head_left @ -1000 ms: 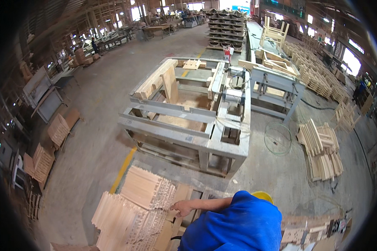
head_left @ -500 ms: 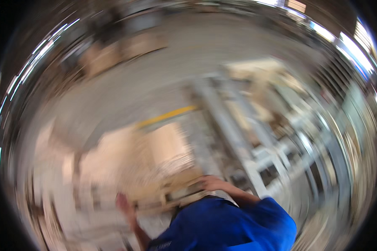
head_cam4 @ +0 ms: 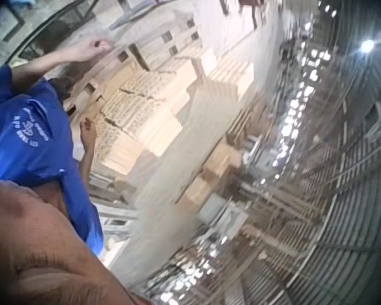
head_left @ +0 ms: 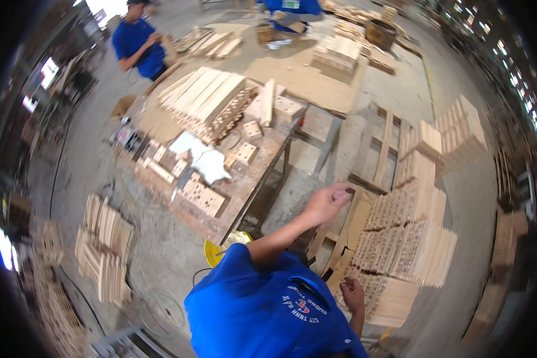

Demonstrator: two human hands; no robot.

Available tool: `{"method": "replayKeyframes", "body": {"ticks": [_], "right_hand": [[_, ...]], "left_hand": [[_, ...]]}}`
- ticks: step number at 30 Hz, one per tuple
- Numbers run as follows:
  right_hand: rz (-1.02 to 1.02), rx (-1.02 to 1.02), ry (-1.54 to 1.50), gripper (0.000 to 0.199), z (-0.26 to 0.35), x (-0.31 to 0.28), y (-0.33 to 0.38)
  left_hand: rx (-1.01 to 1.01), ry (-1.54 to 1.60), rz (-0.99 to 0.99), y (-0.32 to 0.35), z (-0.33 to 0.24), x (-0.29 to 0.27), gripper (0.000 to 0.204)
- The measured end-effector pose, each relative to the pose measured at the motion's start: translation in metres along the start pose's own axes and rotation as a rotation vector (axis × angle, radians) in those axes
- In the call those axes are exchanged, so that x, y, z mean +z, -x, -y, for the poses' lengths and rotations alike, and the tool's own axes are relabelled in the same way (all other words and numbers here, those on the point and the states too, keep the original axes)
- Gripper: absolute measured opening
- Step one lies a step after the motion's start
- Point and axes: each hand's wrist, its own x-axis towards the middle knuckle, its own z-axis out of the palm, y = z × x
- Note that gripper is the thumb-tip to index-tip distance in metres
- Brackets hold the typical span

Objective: The person repeatedly picks up small wooden planks from a table and stacks them onto a nearby metal rack. The camera moves frequently, showing other workers in the background also handling wood.

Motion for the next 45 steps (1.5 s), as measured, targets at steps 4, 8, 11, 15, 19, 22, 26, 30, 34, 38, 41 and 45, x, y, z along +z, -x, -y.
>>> {"method": "replayKeyframes", "body": {"ticks": [4, 8, 11, 15, 19, 22, 26, 30, 34, 38, 41, 45], "right_hand": [[0.023, -0.166, 0.238, 0.039, 0.023, -0.021, -0.051], [-0.037, -0.258, 0.124, 0.036, 0.054, -0.012, -0.07], [0.072, -0.074, -0.098, 0.037, 0.063, 0.024, -0.084], [0.458, -0.115, 0.182, 0.041, 0.124, 0.074, -0.102], [0.526, -0.337, 0.295, 0.048, 0.198, 0.124, -0.161], [0.578, -0.434, 0.166, 0.049, 0.28, 0.165, -0.195], [0.683, -0.577, 0.262, 0.046, 0.389, 0.228, -0.228], [0.7, -0.46, -0.074, 0.053, 0.472, 0.309, -0.256], [0.546, -0.284, -0.269, 0.047, 0.539, 0.372, -0.281], [0.547, -0.19, -0.463, 0.037, 0.562, 0.406, -0.308], [0.561, -0.183, -0.489, 0.032, 0.558, 0.422, -0.307], [0.564, -0.156, -0.587, 0.03, 0.552, 0.417, -0.311]], "left_hand": [[-0.049, -0.211, -0.276, 0.036, 0.015, -0.089, 0.048], [-0.21, -0.466, -0.43, 0.05, 0.023, -0.168, 0.052], [-0.209, -0.702, -0.559, 0.025, 0.012, -0.246, 0.076], [-0.117, -1.07, -0.864, -0.025, 0.0, -0.359, 0.092], [-0.27, -1.157, -0.802, -0.077, -0.007, -0.418, 0.091], [-0.323, -1.228, -0.673, -0.097, -0.004, -0.43, 0.085], [-0.288, -1.317, -0.621, -0.107, -0.003, -0.441, 0.081], [-0.387, -1.282, -0.624, -0.111, -0.012, -0.449, 0.083], [-0.42, -1.215, -0.658, -0.117, -0.011, -0.437, 0.086], [-0.506, -1.152, -0.589, -0.13, -0.013, -0.428, 0.095], [-0.466, -1.188, -0.555, -0.138, -0.002, -0.433, 0.108], [-0.463, -1.119, -0.505, -0.15, 0.0, -0.431, 0.118]]}}
